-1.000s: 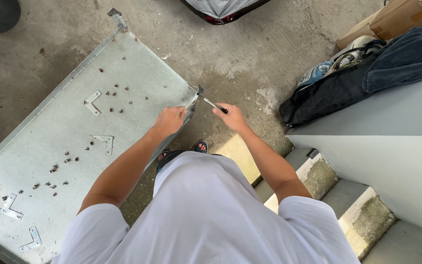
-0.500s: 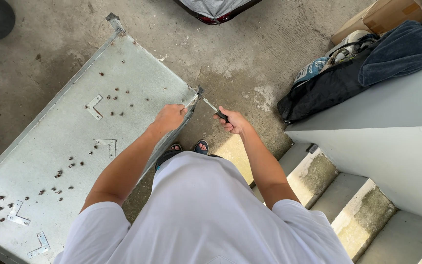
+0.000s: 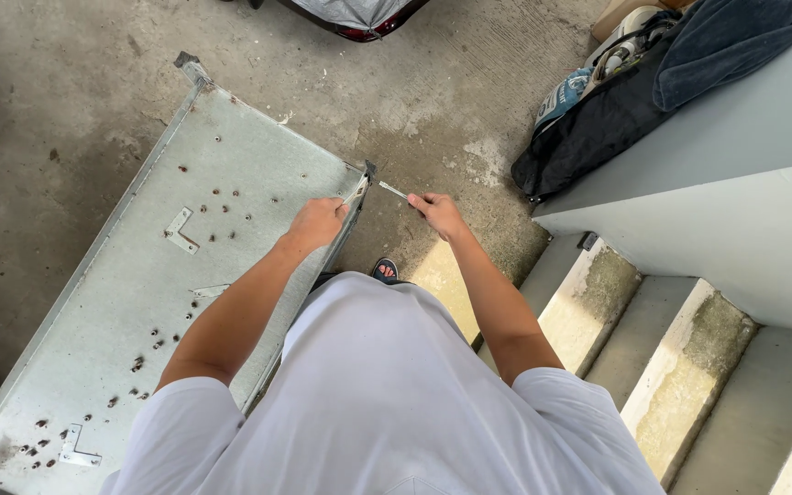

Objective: Use a wrench and screwdriver to remove screws and brackets from a metal panel.

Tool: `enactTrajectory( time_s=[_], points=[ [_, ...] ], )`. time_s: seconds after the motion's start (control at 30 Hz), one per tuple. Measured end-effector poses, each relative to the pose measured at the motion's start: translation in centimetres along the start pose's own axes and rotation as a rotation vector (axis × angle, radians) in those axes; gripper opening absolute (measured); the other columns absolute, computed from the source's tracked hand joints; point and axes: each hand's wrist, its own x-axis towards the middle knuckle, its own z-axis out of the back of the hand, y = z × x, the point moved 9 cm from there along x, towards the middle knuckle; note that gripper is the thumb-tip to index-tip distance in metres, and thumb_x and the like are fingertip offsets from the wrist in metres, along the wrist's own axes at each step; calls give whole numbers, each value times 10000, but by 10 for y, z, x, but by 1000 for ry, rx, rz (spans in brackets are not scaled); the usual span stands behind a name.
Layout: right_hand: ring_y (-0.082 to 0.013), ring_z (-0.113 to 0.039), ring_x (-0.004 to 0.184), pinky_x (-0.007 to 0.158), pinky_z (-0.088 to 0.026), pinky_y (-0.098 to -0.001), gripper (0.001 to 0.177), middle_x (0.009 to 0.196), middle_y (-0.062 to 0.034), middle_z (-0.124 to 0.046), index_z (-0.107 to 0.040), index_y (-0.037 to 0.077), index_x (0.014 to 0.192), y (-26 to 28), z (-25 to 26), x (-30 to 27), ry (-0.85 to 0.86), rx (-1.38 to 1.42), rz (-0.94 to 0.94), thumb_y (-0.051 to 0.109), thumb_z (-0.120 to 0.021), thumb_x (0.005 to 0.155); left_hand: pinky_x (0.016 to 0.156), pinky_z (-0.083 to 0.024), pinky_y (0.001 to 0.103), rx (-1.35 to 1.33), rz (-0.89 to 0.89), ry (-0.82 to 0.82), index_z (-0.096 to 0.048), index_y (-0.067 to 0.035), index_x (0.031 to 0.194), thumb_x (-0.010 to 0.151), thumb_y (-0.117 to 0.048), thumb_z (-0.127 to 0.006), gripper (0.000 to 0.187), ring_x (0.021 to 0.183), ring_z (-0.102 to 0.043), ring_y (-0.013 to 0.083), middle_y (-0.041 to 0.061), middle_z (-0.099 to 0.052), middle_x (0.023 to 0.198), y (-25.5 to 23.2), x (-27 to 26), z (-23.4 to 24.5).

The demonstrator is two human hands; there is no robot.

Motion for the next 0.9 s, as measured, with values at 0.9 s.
enactTrajectory(
  time_s=[0.9],
  points=[
    [-48,-503,636,508,-404,-242,430,785,13,-615,-687,-49,1001,3,3,-4,-20,31,153,338,-842,895,807,-533,536,-17,39,-39,-593,-30,1171,1035,-310,-520,320,882,-702,423,209,-731,860,10,-6,-15]
  ],
)
